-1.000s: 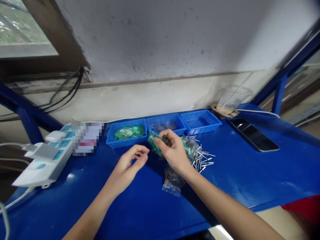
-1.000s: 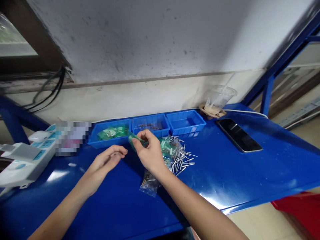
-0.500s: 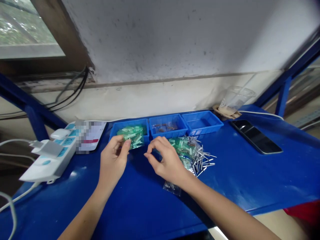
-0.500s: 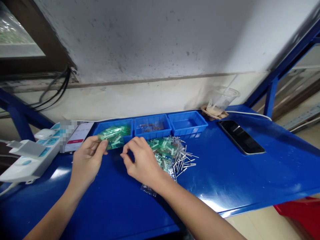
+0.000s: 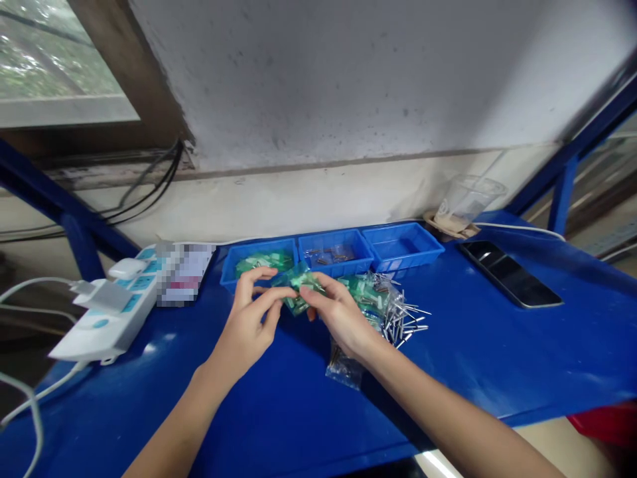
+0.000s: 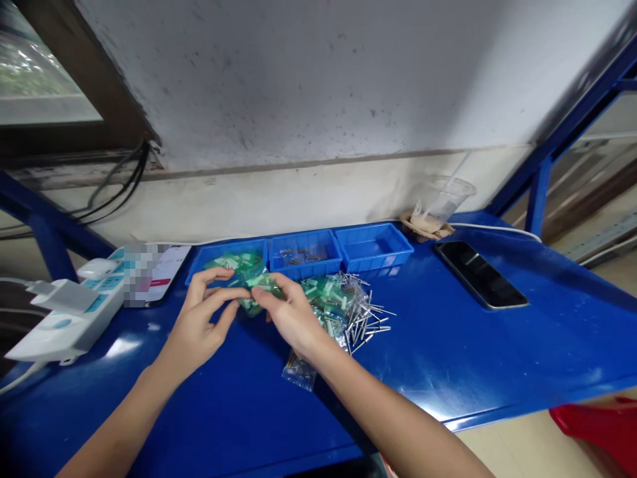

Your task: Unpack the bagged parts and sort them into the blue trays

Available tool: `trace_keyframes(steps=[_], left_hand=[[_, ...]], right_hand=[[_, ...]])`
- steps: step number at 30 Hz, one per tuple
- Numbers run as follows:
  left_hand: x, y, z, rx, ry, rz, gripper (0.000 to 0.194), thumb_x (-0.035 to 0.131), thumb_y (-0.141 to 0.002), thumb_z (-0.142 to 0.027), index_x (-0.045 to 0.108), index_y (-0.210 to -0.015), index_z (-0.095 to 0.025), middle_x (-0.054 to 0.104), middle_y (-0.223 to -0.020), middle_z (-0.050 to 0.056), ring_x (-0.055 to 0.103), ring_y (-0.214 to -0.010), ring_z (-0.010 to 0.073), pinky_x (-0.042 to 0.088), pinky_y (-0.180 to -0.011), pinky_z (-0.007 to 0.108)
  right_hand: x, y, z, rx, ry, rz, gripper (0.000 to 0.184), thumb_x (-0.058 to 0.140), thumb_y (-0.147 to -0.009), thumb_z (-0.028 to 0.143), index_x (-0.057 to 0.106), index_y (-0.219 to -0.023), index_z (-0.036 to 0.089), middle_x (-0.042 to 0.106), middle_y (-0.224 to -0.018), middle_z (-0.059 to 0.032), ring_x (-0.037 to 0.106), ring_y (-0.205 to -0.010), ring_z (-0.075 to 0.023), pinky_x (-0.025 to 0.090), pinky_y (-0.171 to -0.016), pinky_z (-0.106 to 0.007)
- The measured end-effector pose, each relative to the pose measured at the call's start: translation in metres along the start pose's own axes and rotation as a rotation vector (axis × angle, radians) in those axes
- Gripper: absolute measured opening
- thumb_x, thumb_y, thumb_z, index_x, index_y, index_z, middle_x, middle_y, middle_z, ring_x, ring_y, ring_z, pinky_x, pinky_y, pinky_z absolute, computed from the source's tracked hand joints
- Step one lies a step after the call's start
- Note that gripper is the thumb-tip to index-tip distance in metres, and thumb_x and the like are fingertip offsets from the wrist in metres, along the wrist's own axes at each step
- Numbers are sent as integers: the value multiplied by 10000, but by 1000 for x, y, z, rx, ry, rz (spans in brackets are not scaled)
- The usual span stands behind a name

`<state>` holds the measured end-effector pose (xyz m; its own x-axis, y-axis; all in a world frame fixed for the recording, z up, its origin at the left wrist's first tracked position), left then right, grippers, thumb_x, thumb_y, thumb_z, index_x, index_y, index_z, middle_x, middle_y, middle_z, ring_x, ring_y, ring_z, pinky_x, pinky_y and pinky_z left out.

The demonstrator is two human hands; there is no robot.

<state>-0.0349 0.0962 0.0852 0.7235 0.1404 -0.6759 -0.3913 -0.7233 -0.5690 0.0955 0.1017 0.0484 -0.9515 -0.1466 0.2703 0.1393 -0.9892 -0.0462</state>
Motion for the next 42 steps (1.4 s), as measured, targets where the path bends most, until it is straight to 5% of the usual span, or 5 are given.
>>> trace_keyframes(steps=[9, 16, 22, 32, 42], left_hand=[[27, 14, 48, -784, 877, 80, 346, 559, -811, -484, 639, -924, -167, 587, -800, 46, 529, -688, 151, 403, -556, 235], [-22, 0, 22, -240, 143, -229, 90, 574, -841, -234, 636, -898, -203, 619, -836, 8, 568, -756, 138, 432, -698, 252], [-9, 0, -28, 201, -31, -80, 140, 602, -812, -122, 676, -883, -217, 635, -828, 16, 558, -798, 145, 434, -761, 271], [28, 13, 49, -786, 811, -17, 483, 470, -818, -590, 644, -798, -140, 596, -678, 43, 509, -553, 134, 390, -488, 240], [-13, 3, -12, 109, 21, -183, 191, 605, -819, -163, 692, -968, -245, 614, -889, 28, 572, -824, 156, 459, -749, 287]], right_hand=[[17, 25, 26, -665, 848, -21, 395, 435, -789, 38, 632, -1058, 249, 441, -1187, -85, 441, -1149, -194, 447, -889, -355], [13, 14, 20, -366, 593, -24, 205, 565, -817, 307, 642, -982, 211, 487, -1147, -89, 518, -1056, -194, 482, -834, -352], [-7, -1, 5, -86, 320, -143, 295, 471, -869, 330, 602, -653, 177, 549, -807, -19, 542, -766, -131, 457, -661, -272], [16, 24, 31, -710, 794, -36, 294, 462, -840, 100, 664, -1003, 239, 529, -1089, -77, 522, -1012, -175, 466, -806, -325], [-1, 8, 9, -129, 287, -140, 303, 525, -814, 450, 646, -727, 185, 525, -938, -54, 515, -938, -187, 422, -841, -364]])
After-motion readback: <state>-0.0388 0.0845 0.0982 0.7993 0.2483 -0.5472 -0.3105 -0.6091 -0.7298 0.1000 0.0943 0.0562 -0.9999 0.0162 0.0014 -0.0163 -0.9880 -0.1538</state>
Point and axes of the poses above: each hand's wrist, its own y-axis away from the middle knuckle, its own x-axis out of the palm, z = x × y, the point moved 7 cm from there along -y, towards the middle knuckle
